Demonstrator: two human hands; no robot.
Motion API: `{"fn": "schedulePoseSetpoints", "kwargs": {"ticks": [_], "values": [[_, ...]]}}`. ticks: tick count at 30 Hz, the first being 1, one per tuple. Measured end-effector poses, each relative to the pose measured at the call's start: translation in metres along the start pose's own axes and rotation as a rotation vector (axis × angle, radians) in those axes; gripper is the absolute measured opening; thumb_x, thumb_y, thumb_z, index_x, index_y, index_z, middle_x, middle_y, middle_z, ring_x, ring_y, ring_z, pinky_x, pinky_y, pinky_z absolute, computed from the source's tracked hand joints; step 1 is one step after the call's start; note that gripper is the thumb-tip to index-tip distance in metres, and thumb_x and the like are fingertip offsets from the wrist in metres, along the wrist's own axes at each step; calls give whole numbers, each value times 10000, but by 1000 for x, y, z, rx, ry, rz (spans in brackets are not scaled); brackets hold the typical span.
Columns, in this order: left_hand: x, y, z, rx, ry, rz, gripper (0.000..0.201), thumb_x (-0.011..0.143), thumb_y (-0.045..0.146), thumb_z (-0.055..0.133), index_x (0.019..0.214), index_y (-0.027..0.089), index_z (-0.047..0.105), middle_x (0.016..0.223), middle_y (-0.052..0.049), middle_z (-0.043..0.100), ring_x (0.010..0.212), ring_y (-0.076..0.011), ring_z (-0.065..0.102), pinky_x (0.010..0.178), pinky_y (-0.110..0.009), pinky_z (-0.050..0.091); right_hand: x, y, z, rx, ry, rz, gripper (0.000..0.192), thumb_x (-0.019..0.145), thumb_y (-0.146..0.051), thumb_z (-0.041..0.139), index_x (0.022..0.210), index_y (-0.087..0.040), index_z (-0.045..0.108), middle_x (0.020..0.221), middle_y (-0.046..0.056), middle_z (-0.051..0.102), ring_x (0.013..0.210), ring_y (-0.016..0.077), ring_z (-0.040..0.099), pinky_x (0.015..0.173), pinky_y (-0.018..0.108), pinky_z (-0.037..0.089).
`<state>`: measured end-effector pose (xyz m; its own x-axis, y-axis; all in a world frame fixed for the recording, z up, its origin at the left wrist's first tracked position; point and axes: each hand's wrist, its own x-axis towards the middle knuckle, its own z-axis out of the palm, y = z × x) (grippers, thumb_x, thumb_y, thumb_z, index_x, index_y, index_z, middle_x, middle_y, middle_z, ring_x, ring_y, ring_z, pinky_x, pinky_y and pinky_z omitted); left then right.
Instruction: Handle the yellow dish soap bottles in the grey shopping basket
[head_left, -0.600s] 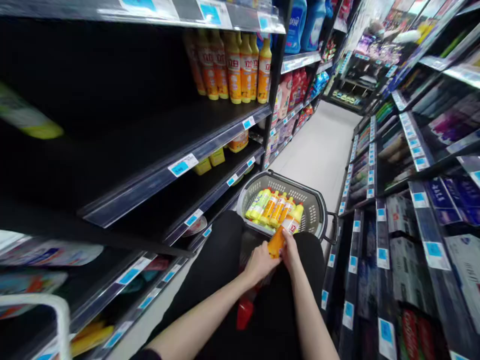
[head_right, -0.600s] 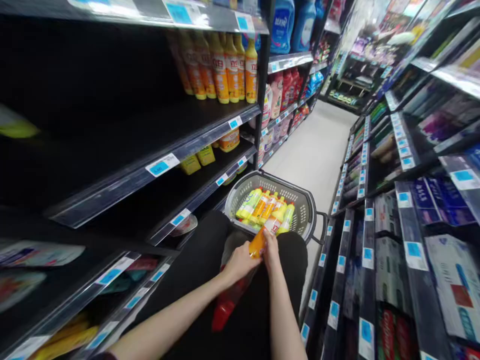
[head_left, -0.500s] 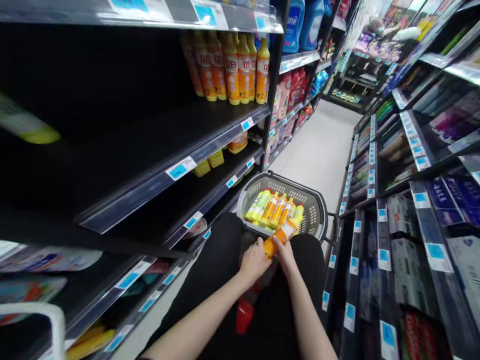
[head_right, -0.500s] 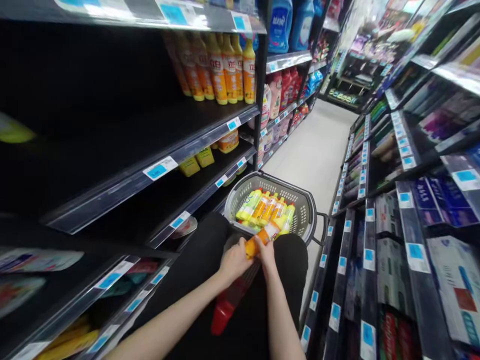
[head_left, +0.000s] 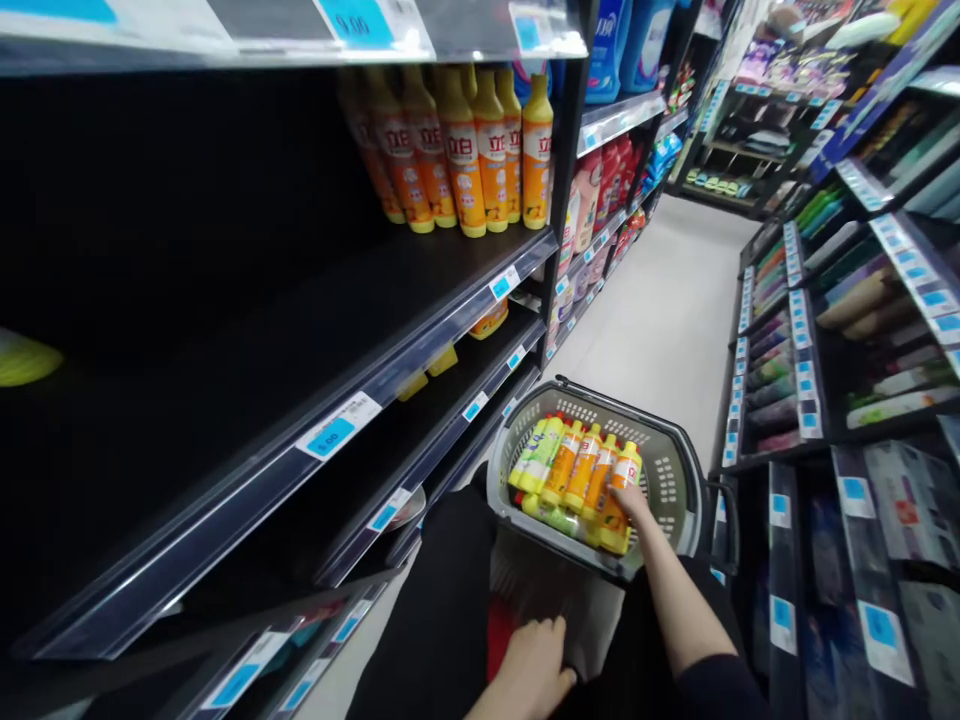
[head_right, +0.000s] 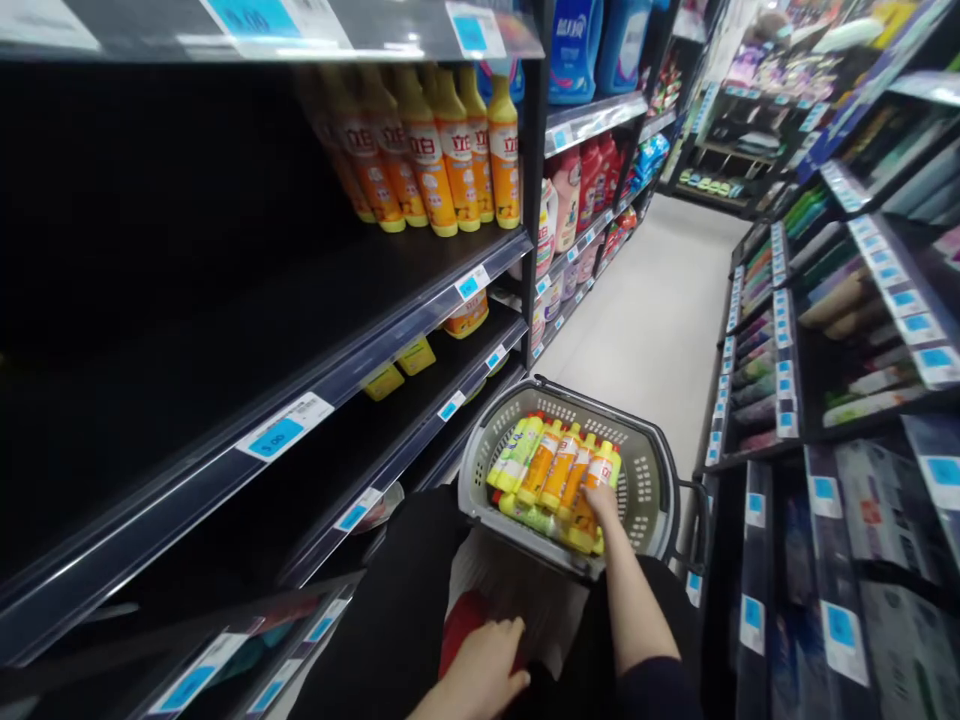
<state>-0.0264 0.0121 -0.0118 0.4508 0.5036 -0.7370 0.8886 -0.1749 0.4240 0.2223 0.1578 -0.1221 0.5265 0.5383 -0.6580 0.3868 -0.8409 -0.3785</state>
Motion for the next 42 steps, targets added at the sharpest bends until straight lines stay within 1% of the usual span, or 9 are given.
{"fn": "schedulePoseSetpoints", "kwargs": {"ticks": [5,10,14,19,25,31,38,40,42], "values": [[9,3,-3,-85,-126,-51,543,790,273,606,1289,64,559,1238,-191,604,1168,-374,552,1011,-510,442,46,-1,3,-215,7,188,542,929,-433,584,1331,-89,469,1312,178,505,1168,257,536,963,433,475],[11,5,-9,-145,-156,-102,538,820,269,576,1317,64,539,1281,-191,578,1226,-364,512,1049,-498,413,63,14,31,-332,66,237,587,956,-499,507,1382,-106,419,1343,180,473,1196,262,508,992,449,449],[11,5,-3,-167,-201,-112,556,815,272,588,1331,73,531,1276,-190,580,1218,-357,517,1045,-490,417,65,28,47,-397,124,269,571,963,-470,494,1398,-114,395,1387,178,423,1276,295,430,1011,478,423],[11,7,0,-154,-217,-124,543,809,282,606,1307,73,548,1280,-196,575,1246,-364,496,1060,-492,401,63,33,44,-407,130,289,499,972,-432,488,1347,-105,442,1314,168,487,1156,252,527,953,435,469],[9,11,-5,-142,-235,-132,560,812,275,609,1324,64,532,1300,-201,561,1249,-361,492,1072,-488,390,49,29,39,-425,160,207,495,960,-443,520,1308,-95,471,1263,161,522,1086,231,566,903,400,500],[8,8,-4,-127,-228,-126,593,819,287,601,1355,48,514,1305,-218,555,1258,-368,485,1077,-491,385,43,35,44,-457,226,92,436,990,-388,465,1279,-63,481,1245,169,529,1132,234,543,957,405,461],[8,12,-12,-124,-238,-131,572,814,281,604,1332,51,529,1293,-206,567,1234,-364,503,1070,-486,390,58,42,26,-411,122,108,575,937,-516,526,1314,-89,450,1183,155,564,1053,228,579,902,390,479],[8,12,-10,-121,-232,-125,562,818,278,596,1329,54,531,1293,-203,568,1237,-364,500,1074,-490,385,58,39,28,-392,116,115,541,939,-480,534,1315,-100,452,1194,146,560,1055,223,575,913,391,475],[9,11,-5,-114,-221,-120,567,825,276,588,1343,56,522,1302,-204,563,1248,-366,492,1078,-494,380,56,36,35,-378,155,152,515,949,-442,519,1332,-107,438,1269,157,513,1134,247,532,944,416,459]]}}
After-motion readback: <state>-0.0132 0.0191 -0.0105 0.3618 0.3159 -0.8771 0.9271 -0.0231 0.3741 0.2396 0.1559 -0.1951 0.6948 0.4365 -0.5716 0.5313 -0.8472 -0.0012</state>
